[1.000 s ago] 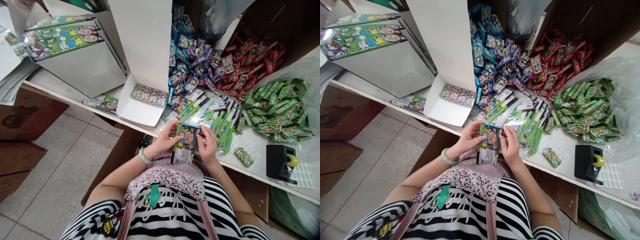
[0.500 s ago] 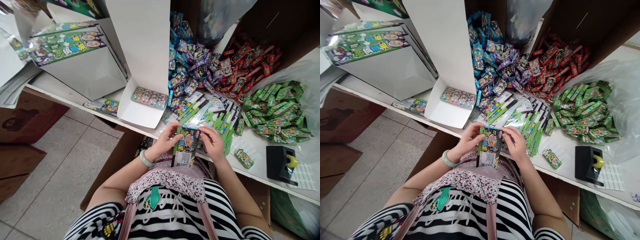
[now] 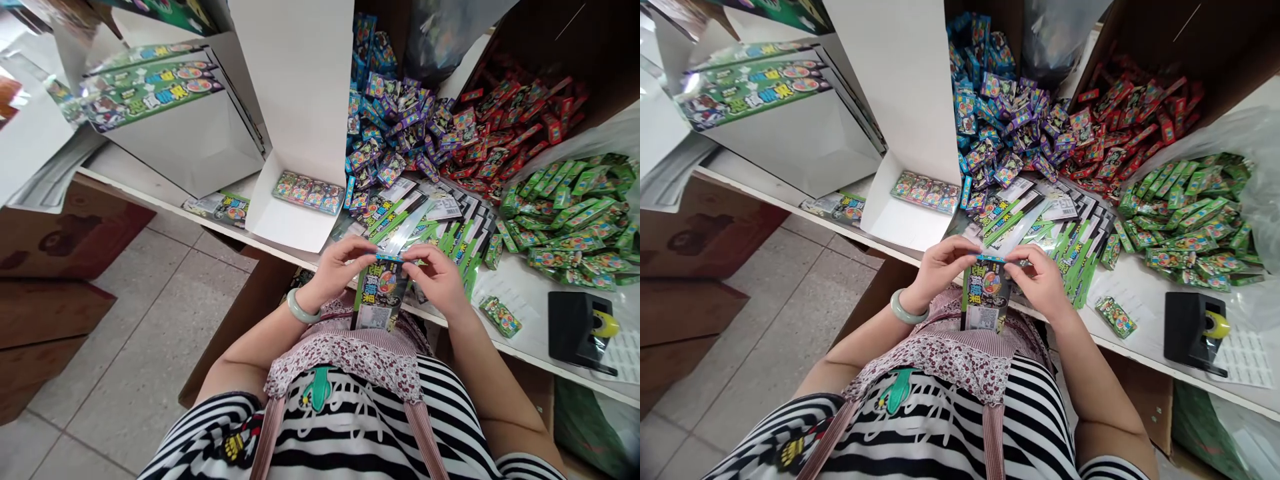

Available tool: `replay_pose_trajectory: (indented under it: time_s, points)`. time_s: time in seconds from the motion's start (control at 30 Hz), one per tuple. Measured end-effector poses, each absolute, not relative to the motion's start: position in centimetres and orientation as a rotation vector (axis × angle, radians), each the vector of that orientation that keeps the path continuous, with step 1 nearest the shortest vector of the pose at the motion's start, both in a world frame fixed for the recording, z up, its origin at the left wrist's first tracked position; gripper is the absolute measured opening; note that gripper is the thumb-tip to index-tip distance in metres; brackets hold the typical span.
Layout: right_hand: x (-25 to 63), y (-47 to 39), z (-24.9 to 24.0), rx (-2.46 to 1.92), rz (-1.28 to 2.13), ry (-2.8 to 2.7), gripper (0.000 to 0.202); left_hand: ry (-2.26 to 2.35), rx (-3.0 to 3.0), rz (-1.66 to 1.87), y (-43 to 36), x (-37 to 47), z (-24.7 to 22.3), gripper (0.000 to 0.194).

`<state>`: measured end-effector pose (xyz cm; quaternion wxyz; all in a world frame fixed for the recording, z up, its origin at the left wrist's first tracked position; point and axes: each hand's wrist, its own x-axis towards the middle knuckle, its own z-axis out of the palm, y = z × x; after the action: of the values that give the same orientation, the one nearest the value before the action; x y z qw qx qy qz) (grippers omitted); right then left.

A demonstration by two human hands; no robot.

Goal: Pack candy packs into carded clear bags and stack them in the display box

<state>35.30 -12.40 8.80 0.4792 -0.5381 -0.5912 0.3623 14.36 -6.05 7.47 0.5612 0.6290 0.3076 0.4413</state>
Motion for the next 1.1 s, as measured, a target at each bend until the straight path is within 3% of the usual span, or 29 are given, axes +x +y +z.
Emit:
replay_pose_trajectory:
  time_s: [0.07,0.37,0.53,0.7,0.87,1.1]
  points:
    - [35.3,-12.3,9.5,-1.282,0.854,-1.521,0.012,0.706,1.521,1.026,-5.9,14.3,8.2,0.023]
    - [34.9,-10.4,11.2,-1.403,1.177,-1.361,0.028,0.831,1.353,0.848,-5.1,14.9,10.6,0.016]
    - [35.2,-10.9,12.0,-1.311,0.998,-1.597,0.023,0.636,1.484,0.841,-4.7,13.7,10.3,0.023]
    - [35.4,-12.4,11.1,-1.195,0.780,-1.757,0.002,0.473,1.669,0.797,-4.7,12.5,9.6,0.017]
    - [35.0,-13.0,9.1,-1.244,0.597,-1.677,0.004,0.629,1.648,0.841,-5.4,12.8,8.1,0.021]
    - [33.5,-13.8,7.4,-1.303,0.562,-1.410,0.010,0.677,1.762,0.880,-5.0,13.9,7.0,0.012]
